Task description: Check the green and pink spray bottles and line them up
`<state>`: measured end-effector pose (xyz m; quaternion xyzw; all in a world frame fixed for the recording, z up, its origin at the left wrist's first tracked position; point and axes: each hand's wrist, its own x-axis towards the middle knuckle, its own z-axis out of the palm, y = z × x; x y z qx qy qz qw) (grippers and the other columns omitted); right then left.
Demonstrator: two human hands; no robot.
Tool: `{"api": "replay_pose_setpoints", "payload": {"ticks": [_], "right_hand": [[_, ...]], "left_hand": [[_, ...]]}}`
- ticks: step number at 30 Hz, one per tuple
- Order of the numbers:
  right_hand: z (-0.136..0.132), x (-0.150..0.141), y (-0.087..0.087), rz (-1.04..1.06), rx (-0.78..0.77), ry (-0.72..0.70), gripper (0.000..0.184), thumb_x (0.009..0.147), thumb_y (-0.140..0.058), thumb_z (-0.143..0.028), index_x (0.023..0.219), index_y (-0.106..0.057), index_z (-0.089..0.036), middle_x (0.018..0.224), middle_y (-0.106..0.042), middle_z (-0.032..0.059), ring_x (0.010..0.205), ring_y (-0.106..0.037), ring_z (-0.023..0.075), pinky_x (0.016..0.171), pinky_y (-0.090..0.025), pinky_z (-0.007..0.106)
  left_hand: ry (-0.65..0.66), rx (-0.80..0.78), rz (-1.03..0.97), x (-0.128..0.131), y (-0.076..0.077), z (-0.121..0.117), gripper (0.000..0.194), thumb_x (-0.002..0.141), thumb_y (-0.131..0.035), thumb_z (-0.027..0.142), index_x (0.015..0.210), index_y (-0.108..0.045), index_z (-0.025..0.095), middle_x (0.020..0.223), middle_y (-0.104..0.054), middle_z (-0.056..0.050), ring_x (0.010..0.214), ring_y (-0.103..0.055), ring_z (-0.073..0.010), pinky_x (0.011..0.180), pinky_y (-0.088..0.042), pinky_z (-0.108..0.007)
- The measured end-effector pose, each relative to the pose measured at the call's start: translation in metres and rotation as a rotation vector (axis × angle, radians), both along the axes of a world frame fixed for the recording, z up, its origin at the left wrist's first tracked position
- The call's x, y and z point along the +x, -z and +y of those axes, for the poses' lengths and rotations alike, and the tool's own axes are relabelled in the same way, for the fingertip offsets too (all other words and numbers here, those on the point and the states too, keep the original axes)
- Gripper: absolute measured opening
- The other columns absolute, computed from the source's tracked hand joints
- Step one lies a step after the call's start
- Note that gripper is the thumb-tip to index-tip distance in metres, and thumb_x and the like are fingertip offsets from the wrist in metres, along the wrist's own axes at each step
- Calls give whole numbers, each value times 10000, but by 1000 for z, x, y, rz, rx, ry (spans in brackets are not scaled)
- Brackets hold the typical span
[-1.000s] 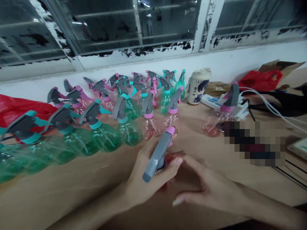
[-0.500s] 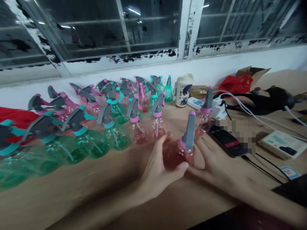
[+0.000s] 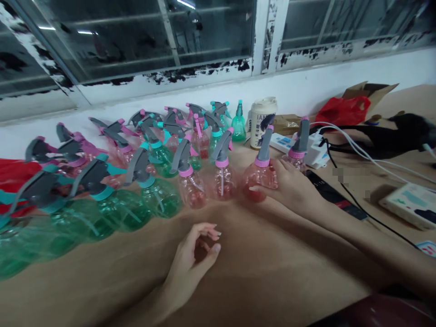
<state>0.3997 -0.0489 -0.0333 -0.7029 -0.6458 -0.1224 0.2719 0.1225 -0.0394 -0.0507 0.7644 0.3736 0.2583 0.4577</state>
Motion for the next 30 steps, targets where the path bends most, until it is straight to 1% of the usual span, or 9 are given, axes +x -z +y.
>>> {"api": "replay_pose_setpoints", "payload": {"ticks": [5,12,17,18,20,23,25,27,30], "right_hand": [[6,-5,-5,-26,8,59,600,755,-511,-637,1072,-518,-127,953,-623,164,935,-582,360,707,-488,496],[14,-10,-9,-84,29,134,628,763,-561,-576,1155,-468,-95,913,-650,182,872,-618,354,645,-497,442],[18,-14,-8,-94,25,145,633,801,-526,-545,1222,-427,-83,926,-658,202,870,-621,357,645,-503,447],[18,-15,-8,-83,17,142,648,802,-527,-539,1243,-414,-78,950,-656,212,888,-618,363,651,-507,452],[14,-17,-8,-56,23,122,698,805,-531,-524,1309,-358,-72,1078,-620,239,969,-594,377,685,-516,468],[-1,-18,-12,-27,65,64,735,819,-523,-497,1383,-275,-96,1275,-509,237,1097,-535,379,742,-522,480],[-16,-15,-17,-1,88,21,668,831,-511,-487,1361,-338,-119,1272,-524,204,1108,-535,358,758,-525,467],[-32,-7,-23,47,90,-24,510,848,-497,-469,1250,-488,-156,1195,-592,149,1061,-575,315,763,-531,427],[-50,11,-28,173,68,-29,309,872,-476,-434,1038,-629,-223,993,-678,68,841,-653,232,681,-537,354]], "left_hand": [[46,26,41,6,-1,2,156,869,-499,253,1025,-507,237,893,-589,-15,736,-558,-147,693,-460,-291],[122,50,92,24,-5,6,125,884,-483,274,1002,-514,246,881,-605,-4,717,-563,-138,640,-441,-259],[124,55,102,39,-12,6,110,875,-489,271,967,-537,234,865,-624,-9,686,-565,-140,621,-443,-256],[124,56,105,41,-13,6,107,875,-489,269,962,-538,234,863,-625,-6,686,-563,-139,620,-444,-254],[136,56,103,44,-14,6,101,877,-489,265,962,-538,241,862,-624,3,690,-557,-135,622,-445,-249],[152,57,78,48,-13,7,103,883,-491,265,976,-533,255,856,-622,15,698,-555,-129,638,-447,-247],[156,54,69,51,-12,9,108,887,-490,276,984,-533,253,864,-620,6,713,-558,-136,648,-450,-255],[159,47,67,55,-12,10,107,890,-488,284,979,-534,246,865,-614,-5,725,-559,-144,653,-451,-263],[176,41,45,63,-14,11,103,886,-496,294,965,-538,243,844,-610,-2,709,-557,-142,638,-451,-261]]}}
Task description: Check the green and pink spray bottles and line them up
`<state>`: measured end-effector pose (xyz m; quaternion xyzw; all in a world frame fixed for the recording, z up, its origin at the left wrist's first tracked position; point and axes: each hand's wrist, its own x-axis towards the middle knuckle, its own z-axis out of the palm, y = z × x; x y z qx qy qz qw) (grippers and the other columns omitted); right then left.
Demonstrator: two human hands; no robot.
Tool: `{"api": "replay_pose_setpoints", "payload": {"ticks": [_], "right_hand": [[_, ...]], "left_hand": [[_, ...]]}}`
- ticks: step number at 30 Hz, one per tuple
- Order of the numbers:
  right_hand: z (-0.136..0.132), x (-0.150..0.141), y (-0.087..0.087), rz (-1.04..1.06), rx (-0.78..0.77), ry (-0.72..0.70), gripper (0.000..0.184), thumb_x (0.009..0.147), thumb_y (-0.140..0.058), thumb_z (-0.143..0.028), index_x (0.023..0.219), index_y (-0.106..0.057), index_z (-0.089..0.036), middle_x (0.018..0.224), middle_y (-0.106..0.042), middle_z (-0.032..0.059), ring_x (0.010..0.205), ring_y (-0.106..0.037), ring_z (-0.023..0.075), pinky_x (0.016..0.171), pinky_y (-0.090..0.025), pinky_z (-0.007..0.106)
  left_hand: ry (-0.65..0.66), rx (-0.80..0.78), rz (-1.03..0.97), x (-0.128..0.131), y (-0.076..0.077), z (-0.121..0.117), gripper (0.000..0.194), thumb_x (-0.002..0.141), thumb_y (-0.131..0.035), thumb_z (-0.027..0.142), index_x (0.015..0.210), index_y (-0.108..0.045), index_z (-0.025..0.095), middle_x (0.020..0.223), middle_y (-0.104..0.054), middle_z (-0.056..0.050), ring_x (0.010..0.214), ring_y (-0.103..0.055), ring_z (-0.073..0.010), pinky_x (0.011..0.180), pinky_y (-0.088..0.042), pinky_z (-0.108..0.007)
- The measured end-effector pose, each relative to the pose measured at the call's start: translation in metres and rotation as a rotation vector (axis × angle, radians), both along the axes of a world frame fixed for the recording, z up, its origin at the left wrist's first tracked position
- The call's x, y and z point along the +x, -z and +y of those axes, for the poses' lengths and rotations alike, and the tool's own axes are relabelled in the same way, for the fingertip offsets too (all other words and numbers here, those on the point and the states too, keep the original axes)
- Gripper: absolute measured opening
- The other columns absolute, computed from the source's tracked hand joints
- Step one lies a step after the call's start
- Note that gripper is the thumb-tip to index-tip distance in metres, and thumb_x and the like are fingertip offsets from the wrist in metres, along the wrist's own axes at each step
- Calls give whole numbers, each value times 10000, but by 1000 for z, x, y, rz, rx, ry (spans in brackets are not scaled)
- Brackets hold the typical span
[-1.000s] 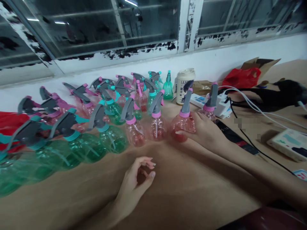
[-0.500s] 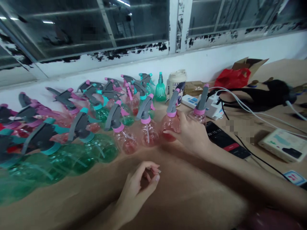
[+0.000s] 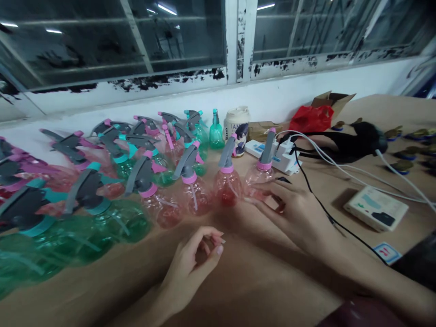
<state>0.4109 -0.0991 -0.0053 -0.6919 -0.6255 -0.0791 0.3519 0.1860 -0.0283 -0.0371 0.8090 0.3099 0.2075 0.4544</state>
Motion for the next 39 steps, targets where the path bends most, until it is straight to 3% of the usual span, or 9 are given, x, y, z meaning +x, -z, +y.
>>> {"api": "replay_pose_setpoints", "payload": {"ticks": [2,5,11,15,20,28,32,35,39], "right_hand": [[-5,15,1,66,19,46,272,867,-487,-421,982,-645,-232,955,-679,59,747,-648,204,634,-529,339],[0,36,7,91,79,127,302,829,-543,-429,1020,-611,-205,1012,-655,88,829,-629,234,694,-523,379],[33,53,19,102,96,102,626,771,-584,-528,1230,-463,-120,1164,-596,173,1056,-561,312,861,-458,472],[42,53,20,48,44,64,516,805,-546,-513,1149,-520,-129,1056,-644,152,966,-603,307,821,-463,463],[29,49,18,9,-6,32,461,810,-523,-538,1030,-562,-135,861,-651,114,801,-611,273,700,-477,405],[-8,23,14,63,-2,-106,456,823,-518,-525,1097,-505,-161,1004,-615,108,965,-572,264,826,-464,413],[-22,-3,11,127,-85,-214,414,818,-536,-511,1052,-511,-170,997,-588,104,948,-555,254,818,-464,416],[-25,-24,12,193,-172,-316,383,816,-547,-481,1048,-508,-180,987,-576,93,941,-548,248,800,-470,415],[-15,-53,19,237,-110,-489,537,718,-656,-498,1115,-473,-187,1078,-557,83,1004,-519,236,832,-460,390]], "left_hand": [[4,18,-9,5,-2,1,103,880,-503,292,957,-549,240,841,-617,-2,690,-557,-141,619,-451,-261],[11,65,-7,8,-5,4,98,878,-501,274,944,-562,234,863,-627,-8,714,-567,-147,649,-455,-274],[2,67,12,11,-12,11,104,893,-479,306,957,-534,245,888,-610,-5,834,-575,-171,719,-436,-297],[31,71,7,18,-15,8,105,893,-473,299,960,-532,244,854,-610,7,788,-576,-153,711,-433,-293],[95,76,17,28,-16,2,94,888,-483,292,956,-539,256,830,-609,21,742,-578,-136,665,-441,-265],[65,124,-36,37,-23,-3,104,880,-499,269,982,-515,266,936,-597,13,771,-585,-140,720,-460,-303],[27,150,-125,38,-27,-4,391,824,-579,259,1176,-409,282,1198,-504,-35,1003,-567,-190,868,-470,-362],[9,199,-94,32,-32,-6,656,767,-646,295,1314,-285,258,1346,-420,-87,1181,-473,-255,993,-393,-445],[-36,301,-44,14,-39,-11,780,721,-678,312,1360,-242,213,1370,-407,-126,1236,-410,-306,1029,-332,-513]]}}
